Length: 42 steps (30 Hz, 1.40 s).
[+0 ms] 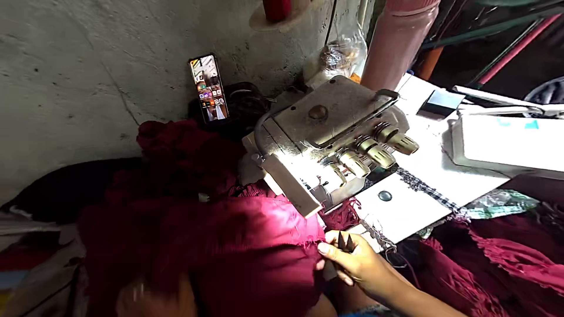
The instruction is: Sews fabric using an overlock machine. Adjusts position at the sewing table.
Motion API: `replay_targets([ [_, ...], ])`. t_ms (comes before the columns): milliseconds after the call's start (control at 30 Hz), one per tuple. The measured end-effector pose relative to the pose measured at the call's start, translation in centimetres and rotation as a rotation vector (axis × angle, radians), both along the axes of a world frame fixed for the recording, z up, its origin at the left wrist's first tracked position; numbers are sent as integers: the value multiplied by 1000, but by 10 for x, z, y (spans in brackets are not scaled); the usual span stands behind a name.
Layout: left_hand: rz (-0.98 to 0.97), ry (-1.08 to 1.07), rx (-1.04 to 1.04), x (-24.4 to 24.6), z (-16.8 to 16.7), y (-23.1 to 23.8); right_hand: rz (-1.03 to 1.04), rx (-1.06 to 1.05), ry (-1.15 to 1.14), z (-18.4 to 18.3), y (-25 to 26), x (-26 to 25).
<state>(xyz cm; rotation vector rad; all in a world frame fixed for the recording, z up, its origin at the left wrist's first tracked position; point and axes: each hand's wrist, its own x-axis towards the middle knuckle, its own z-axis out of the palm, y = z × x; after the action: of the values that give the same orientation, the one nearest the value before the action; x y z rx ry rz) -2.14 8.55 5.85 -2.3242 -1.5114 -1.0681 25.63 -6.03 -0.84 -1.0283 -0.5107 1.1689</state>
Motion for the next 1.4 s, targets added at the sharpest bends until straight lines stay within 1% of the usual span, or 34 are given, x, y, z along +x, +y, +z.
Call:
replay_targets([
  [33, 8, 59, 44, 16, 17, 25, -11, -12, 26, 0, 2, -9],
  [67, -22, 59, 88, 33, 27, 35, -28, -16, 55, 0, 5, -15],
  [100, -101, 38, 150, 51, 31, 25, -49, -14, 66, 1, 7, -18],
  [133, -212, 15, 192, 70, 26, 0, -66, -13, 57, 1, 8, -17],
  [167, -332, 8, 185, 85, 14, -29, -75, -10, 48, 1, 8, -16],
  [200, -450, -8, 161, 100, -7, -52, -75, -6, 42, 1, 7, -15],
  [233, -536, 8, 76, 108, -34, -67, -73, -8, 32, 1, 7, -13],
  [267, -571, -25, 51, 114, -61, -70, -64, -18, 5, 2, 6, -10],
  [300, -571, -65, 46, 115, -82, -68, -44, -26, -22, 3, 5, -7],
  [333, -559, -99, 28, 113, -91, -66, -21, -38, -41, 6, 3, -5],
  [367, -558, -144, -9, 110, -91, -64, -2, -56, -47, 10, 2, -2],
  [467, -563, -282, -196, 93, -78, -66, -13, -62, -47, 10, 0, -3],
  [567, -569, -409, -378, 86, -67, -74, -125, 1, -81, -4, -1, -15],
  [633, -571, -460, -468, 88, -57, -80, -219, 48, -167, -14, -2, -23],
  [667, -562, -456, -469, 92, -51, -81, -263, 75, -250, -19, -1, -24],
  [733, -525, -367, -388, 98, -37, -80, -331, 145, -443, -28, -1, -23],
  [800, -493, -198, -322, 100, -18, -77, -373, 195, -678, -29, -4, -18],
  [867, -468, -31, -352, 97, 4, -77, -405, 217, -852, -24, -8, -14],
  [900, -453, 26, -369, 95, 11, -77, -397, 210, -872, -20, -10, -13],
  [967, -432, 59, -401, 86, 13, -74, -313, 164, -779, -17, -11, -12],
  [1033, -446, -17, -485, 72, 7, -70, -215, 106, -675, -19, -10, -10],
  [1067, -470, -97, -529, 66, 3, -68, -200, 103, -680, -20, -10, -9],
  [1133, -530, -274, -580, 61, -2, -63, -276, 177, -772, -20, -9, -12],
  [1200, -574, -363, -567, 63, 2, -61, -364, 278, -839, -17, -9, -15],
  [1267, -610, -336, -512, 68, 15, -58, -389, 310, -822, -15, -9, -17],
  [1300, -626, -295, -482, 71, 23, -57, -368, 288, -768, -13, -10, -18],
  [1400, -648, -160, -408, 81, 47, -55, -238, 169, -482, -9, -13, -24],
])
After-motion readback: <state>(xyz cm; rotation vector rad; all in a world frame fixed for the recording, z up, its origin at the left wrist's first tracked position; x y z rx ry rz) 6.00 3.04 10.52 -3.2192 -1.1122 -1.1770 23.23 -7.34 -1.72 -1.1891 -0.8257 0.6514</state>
